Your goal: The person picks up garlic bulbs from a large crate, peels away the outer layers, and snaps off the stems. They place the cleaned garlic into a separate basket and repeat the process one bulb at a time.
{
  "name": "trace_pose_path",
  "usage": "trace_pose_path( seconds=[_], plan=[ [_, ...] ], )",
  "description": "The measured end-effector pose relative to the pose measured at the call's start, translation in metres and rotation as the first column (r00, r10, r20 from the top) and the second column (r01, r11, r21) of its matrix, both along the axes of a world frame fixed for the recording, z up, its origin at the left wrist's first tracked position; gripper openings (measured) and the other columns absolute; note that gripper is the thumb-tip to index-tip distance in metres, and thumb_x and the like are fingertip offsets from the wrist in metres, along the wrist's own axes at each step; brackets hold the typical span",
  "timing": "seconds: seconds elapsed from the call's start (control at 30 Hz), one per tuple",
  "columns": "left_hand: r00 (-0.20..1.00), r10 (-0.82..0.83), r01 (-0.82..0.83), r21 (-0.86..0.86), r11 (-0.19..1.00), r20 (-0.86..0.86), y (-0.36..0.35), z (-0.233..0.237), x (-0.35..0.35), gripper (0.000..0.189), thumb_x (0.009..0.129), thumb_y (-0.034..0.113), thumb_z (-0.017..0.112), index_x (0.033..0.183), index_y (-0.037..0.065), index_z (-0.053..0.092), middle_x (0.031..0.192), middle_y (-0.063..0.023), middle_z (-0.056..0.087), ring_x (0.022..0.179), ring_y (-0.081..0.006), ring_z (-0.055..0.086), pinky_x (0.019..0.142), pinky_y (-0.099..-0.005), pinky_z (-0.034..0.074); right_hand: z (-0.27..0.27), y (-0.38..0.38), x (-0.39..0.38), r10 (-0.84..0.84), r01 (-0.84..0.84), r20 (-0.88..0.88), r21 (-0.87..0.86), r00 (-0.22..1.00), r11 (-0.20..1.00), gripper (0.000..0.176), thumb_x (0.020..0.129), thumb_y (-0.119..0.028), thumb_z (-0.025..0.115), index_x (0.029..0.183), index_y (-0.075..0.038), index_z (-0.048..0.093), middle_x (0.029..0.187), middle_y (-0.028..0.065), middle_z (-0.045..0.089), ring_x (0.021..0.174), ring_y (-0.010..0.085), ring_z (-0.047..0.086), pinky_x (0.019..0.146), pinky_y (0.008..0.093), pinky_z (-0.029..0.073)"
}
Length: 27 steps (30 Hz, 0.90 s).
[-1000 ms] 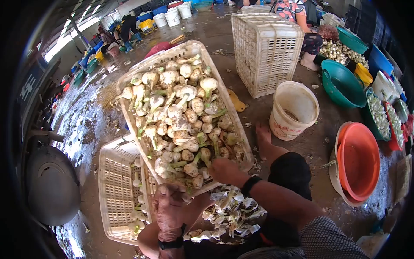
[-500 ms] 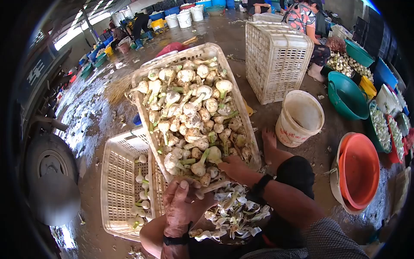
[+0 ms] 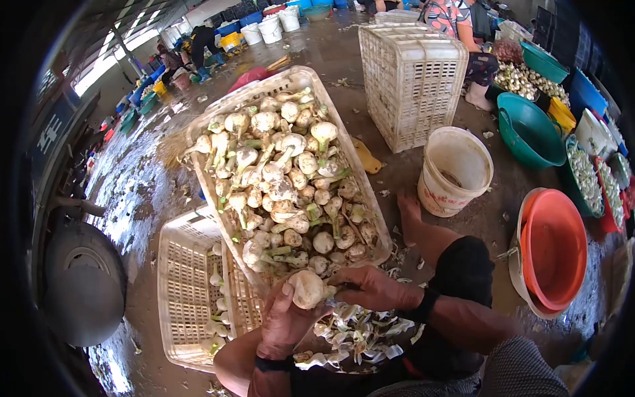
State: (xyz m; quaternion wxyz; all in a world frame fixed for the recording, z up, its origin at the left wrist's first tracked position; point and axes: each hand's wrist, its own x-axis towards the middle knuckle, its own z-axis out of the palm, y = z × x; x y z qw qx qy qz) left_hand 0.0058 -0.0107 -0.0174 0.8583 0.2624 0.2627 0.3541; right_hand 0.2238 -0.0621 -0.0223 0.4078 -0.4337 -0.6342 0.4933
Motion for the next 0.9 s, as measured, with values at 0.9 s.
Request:
trace_pose_path(
  seconds=[0.9],
  plan=[
    [0.675,0.512,0.303,0.832,0.464,-0.532,-0.006,-0.002,0.013,0.044,0.069,0.006,0.083,0.109,0.004,0.065,0.102,-0.014,0.065,0.091,-0.0239,0.065,0.077,-0.034,0.054,-0.001,-0.002,-0.001,-0.14,0.095,0.228,0.199,0.963,0.976,0.016,0.088,-0.014,0.063,0.091,0.002,0.062,0.07,0.0189,0.061,0.062,0.036,0.062,0.057,0.042,0.05]
  ],
)
